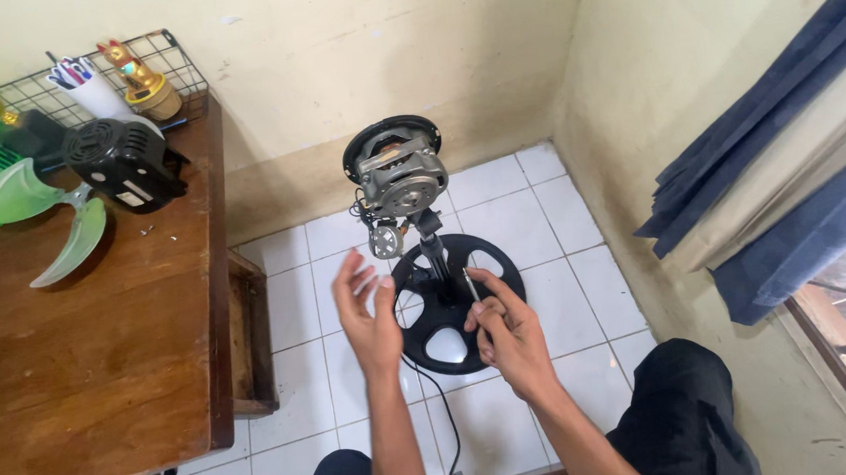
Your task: The person assembles an electric fan by hand, using a screwdriver to tighten screws on the motor housing and then fitting the black motor cover onto the fan stand.
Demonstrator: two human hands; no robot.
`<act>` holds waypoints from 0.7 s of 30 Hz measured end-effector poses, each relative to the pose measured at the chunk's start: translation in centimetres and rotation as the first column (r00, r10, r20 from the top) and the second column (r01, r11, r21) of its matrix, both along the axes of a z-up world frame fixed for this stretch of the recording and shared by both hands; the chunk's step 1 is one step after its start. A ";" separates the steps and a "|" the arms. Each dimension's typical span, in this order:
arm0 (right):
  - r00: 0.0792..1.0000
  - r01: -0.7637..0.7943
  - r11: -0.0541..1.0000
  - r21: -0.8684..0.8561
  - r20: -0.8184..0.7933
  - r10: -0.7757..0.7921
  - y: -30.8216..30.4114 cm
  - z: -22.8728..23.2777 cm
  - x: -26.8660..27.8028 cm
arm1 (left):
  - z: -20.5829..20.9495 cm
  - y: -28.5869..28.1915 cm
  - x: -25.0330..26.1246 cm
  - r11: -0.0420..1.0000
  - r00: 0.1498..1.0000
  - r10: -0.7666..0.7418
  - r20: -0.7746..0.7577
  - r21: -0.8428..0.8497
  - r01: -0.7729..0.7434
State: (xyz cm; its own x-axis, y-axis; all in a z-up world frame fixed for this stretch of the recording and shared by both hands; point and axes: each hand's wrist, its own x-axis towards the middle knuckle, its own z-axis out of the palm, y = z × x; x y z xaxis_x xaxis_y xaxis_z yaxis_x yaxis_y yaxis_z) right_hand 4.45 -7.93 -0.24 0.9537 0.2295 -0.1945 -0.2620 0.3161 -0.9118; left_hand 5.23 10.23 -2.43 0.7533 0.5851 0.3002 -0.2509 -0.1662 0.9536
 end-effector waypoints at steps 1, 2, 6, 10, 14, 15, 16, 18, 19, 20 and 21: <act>1.000 0.002 1.000 0.014 -0.023 -0.002 -0.1 0.0 0.1 | -0.1 1.2 1.0 0.998 1.000 0.028 -0.012 0.049 -0.027; 0.999 0.004 1.000 0.028 -0.045 -0.003 -0.3 0.0 0.2 | -0.2 2.2 1.9 0.994 0.998 0.056 -0.022 0.099 -0.054; 0.997 -0.005 0.998 0.055 -0.080 0.009 -0.7 0.0 0.6 | -0.6 4.1 4.8 0.953 0.995 0.064 -0.077 0.300 -0.039; 0.993 -0.023 0.999 0.026 -0.118 0.026 -0.8 -0.3 1.0 | -1.3 4.0 6.4 0.985 0.982 -0.009 -0.186 0.169 0.042; 0.994 -0.027 0.999 0.023 -0.107 0.029 -1.1 -1.2 1.5 | -2.0 3.7 6.6 0.986 0.977 0.001 -0.212 0.166 0.035; 0.995 -0.028 0.999 0.026 -0.098 0.030 -1.2 -1.5 1.6 | -2.1 3.8 6.5 0.988 0.976 -0.004 -0.217 0.152 0.038; 0.998 -0.023 0.999 0.034 -0.065 0.025 -1.3 -1.7 1.7 | -2.3 3.9 6.5 0.990 0.975 -0.009 -0.223 0.139 0.041; 1.000 -0.020 0.998 0.051 -0.002 0.020 -1.1 -2.0 2.0 | -2.5 4.4 6.3 0.988 0.978 -0.018 -0.207 0.147 0.049; 1.000 -0.010 1.000 0.016 0.006 0.010 -1.0 -2.1 2.1 | -2.7 4.7 6.3 0.984 0.982 -0.025 -0.186 0.170 0.057; 1.000 0.000 1.000 -0.020 0.016 0.000 -0.9 -2.1 2.3 | -2.9 5.1 6.3 0.979 0.986 -0.033 -0.164 0.193 0.065; 1.000 0.010 0.998 -0.055 0.026 -0.009 -0.7 -2.0 2.5 | -3.2 5.4 6.3 0.980 0.989 -0.045 -0.141 0.185 0.071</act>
State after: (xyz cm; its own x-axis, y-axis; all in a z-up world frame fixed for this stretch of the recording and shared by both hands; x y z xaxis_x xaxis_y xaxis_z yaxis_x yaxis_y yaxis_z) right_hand 6.98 -8.63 -2.27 0.9607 0.2100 -0.1817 -0.2352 0.2677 -0.9343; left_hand 11.52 15.58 -5.58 0.8257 0.4816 0.2937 -0.1361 -0.3352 0.9322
